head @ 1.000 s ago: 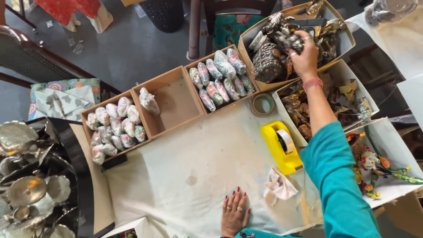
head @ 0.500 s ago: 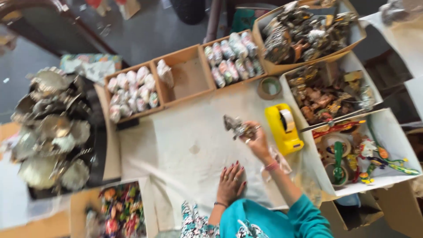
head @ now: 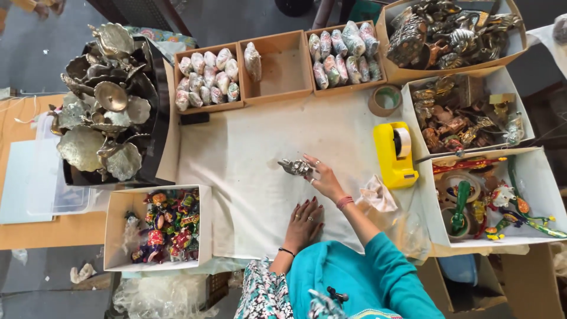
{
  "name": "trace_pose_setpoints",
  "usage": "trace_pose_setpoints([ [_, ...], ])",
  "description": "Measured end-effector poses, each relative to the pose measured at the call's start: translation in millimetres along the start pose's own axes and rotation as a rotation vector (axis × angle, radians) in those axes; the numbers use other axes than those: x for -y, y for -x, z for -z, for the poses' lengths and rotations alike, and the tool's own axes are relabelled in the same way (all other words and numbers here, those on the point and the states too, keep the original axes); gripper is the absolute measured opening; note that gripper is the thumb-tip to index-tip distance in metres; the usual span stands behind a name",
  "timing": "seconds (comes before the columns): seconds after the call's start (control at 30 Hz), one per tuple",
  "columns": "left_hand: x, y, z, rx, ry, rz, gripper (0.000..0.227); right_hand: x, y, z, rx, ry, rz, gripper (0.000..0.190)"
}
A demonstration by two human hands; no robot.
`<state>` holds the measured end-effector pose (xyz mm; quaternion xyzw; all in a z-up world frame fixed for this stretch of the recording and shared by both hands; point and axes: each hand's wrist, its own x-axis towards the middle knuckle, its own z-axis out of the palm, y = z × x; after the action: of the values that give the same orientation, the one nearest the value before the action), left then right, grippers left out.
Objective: The person wipes a small silver-colored metal figurine with a white cloth. They rotate the figurine in their hands to clean different sides and crevices. The workspace is a table covered with a white cloth, surrounded by boxes containing various other decorative items.
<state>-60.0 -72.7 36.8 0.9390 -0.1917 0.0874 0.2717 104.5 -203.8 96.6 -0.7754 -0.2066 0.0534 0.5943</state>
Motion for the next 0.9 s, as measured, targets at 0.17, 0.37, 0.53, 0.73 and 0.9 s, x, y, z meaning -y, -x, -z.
trace_pose_setpoints([
  [0.17,-1.4,1.4,1.9,0.035,0.021,0.023,0.056,-4.4,53.2,29.1,-0.051,0.298,-0.075,0.064],
  [0.37,19.2,11.4,-36.9,-0.037,0.032,0.055,0.054,-1.7,125.1,83.7,-0.191,0.988,-0.109,0.058],
  [0.53,46.9,-33.0,-39.1,-0.31,0.028,0.237,0.061,-49.4,181.9,82.3,-0.17,0.959,-0.268,0.063],
  [0.73,76.1,-131.1,38.5,-0.377,-0.064,0.334,0.101,-46.6,189.5,82.4,-0.318,0.873,-0.233,0.055],
  [0.9,94.9,-150.7,61.9,0.027,0.011,0.289,0.09,-81.3,190.3,89.7,-0.324,0.979,-0.034,0.046],
])
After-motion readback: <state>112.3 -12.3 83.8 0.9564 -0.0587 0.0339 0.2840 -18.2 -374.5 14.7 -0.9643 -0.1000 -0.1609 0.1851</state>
